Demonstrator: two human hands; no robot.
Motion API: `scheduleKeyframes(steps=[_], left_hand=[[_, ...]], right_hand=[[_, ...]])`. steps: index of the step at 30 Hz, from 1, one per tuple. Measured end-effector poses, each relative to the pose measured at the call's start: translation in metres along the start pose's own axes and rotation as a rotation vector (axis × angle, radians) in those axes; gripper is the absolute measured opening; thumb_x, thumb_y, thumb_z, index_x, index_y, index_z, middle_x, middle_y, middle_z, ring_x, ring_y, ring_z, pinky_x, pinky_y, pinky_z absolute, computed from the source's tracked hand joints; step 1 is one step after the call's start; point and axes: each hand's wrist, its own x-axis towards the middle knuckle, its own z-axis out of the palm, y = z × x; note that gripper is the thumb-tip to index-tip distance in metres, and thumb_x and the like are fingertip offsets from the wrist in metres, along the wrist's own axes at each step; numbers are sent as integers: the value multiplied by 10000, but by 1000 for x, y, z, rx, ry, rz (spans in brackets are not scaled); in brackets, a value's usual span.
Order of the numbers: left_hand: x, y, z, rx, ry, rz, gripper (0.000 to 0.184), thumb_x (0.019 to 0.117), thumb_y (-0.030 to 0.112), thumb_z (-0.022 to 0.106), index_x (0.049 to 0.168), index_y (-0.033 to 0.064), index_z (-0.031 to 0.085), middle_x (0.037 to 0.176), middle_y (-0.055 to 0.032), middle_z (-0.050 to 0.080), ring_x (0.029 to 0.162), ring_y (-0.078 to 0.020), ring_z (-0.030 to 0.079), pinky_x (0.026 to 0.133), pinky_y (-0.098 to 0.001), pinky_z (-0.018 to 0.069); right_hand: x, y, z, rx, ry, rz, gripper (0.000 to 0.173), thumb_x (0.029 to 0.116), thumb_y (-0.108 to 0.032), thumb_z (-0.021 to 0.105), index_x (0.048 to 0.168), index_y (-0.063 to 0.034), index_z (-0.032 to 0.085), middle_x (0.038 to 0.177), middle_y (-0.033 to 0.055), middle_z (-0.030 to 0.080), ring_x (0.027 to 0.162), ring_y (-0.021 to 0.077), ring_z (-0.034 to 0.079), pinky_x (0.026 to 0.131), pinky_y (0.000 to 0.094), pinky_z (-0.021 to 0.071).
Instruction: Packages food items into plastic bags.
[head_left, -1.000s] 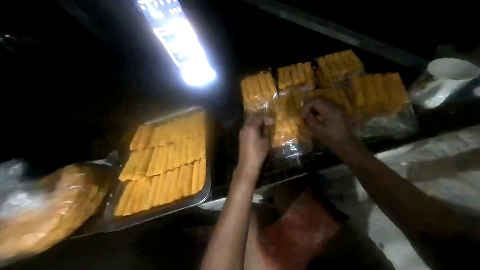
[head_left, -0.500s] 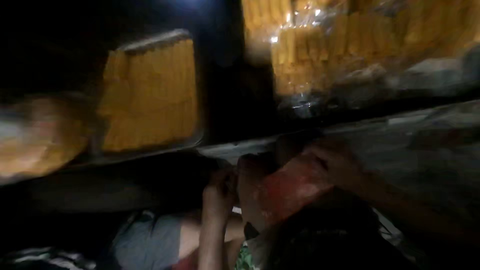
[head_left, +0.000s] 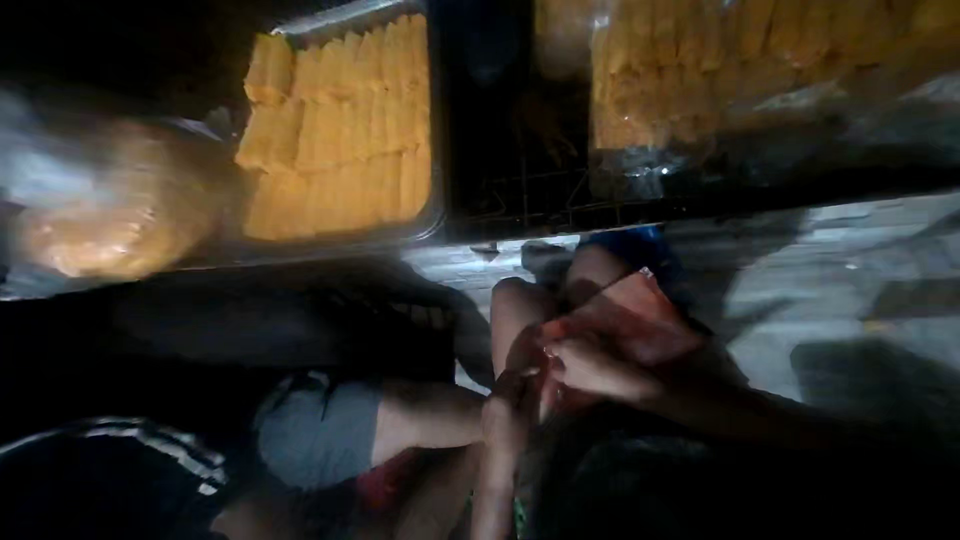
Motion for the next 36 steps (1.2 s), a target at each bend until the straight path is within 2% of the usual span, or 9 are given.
scheduleKeyframes(steps=[10, 13, 16, 18, 21, 23, 27, 33, 36], left_hand=[[28, 7, 26, 389, 208, 520, 142, 882, 51, 712, 1003, 16, 778, 1097, -182, 734, 1032, -401, 694, 853, -566, 571], [27, 4, 27, 320, 235, 715, 104, 840, 6, 694, 902, -11, 776, 1032, -169, 754, 961, -353, 725, 847, -491, 593], [31, -9, 10, 352, 27, 889, 117, 848, -14, 699, 927, 29, 773, 1093, -95, 755, 1066, -284, 712, 950, -417, 579], [28, -11, 2, 333, -132, 810, 144, 877, 13, 700, 1002, -7, 769, 1127, -128, 752, 1093, -296, 712, 957, -446, 576], [22, -8, 4, 91, -299, 344, 406, 930, 143, 687, 1257, -91, 634, 1220, -210, 683, 1156, -282, 655, 1030, -449, 515], [19, 2, 3, 60, -333, 207, 398, 914, 147, 710, 1225, -93, 648, 1145, -215, 705, 1086, -285, 677, 986, -459, 531], [17, -5, 7, 36, -349, 291, 344, 907, 54, 673, 1184, -147, 641, 1118, -244, 701, 1055, -271, 682, 975, -414, 536], [14, 13, 7, 10, -417, 270, 383, 914, 135, 667, 1214, -95, 603, 1092, -139, 689, 1020, -139, 659, 938, -288, 534], [7, 20, 2, 184, -441, 153, 491, 906, 220, 704, 1237, -130, 614, 1174, -241, 683, 1089, -263, 665, 985, -409, 514]], right_hand=[[-28, 11, -8, 116, 245, -116, 284, 965, -210, 648, 1079, 45, 702, 1008, 231, 713, 973, 374, 690, 880, 575, 524], [-28, 7, -7, 149, 259, -173, 267, 953, -190, 662, 1058, 50, 713, 1002, 228, 716, 961, 362, 692, 881, 558, 531], [-30, 4, -7, 143, 213, -197, 258, 952, -183, 666, 1041, 57, 703, 992, 233, 706, 949, 365, 684, 870, 554, 528], [-32, 4, -4, 143, 243, -274, 241, 936, -178, 687, 1002, 52, 719, 946, 224, 715, 902, 360, 698, 832, 557, 545], [-33, 4, 10, 167, 341, -449, 190, 881, -168, 727, 903, 21, 727, 824, 173, 714, 772, 305, 703, 723, 514, 572], [-32, 4, 15, 166, 341, -496, 193, 894, -183, 729, 941, 3, 750, 817, 147, 723, 755, 274, 708, 718, 494, 586], [-34, 4, 11, 180, 202, -409, 214, 912, -135, 709, 1054, 21, 741, 927, 185, 732, 869, 317, 707, 814, 527, 556], [-30, 11, 19, 140, 293, -497, 164, 852, -130, 749, 882, 30, 730, 813, 186, 714, 765, 327, 706, 704, 533, 567], [-36, 3, 17, 180, 227, -528, 159, 870, -82, 739, 901, 72, 713, 826, 219, 699, 782, 349, 688, 735, 533, 546]])
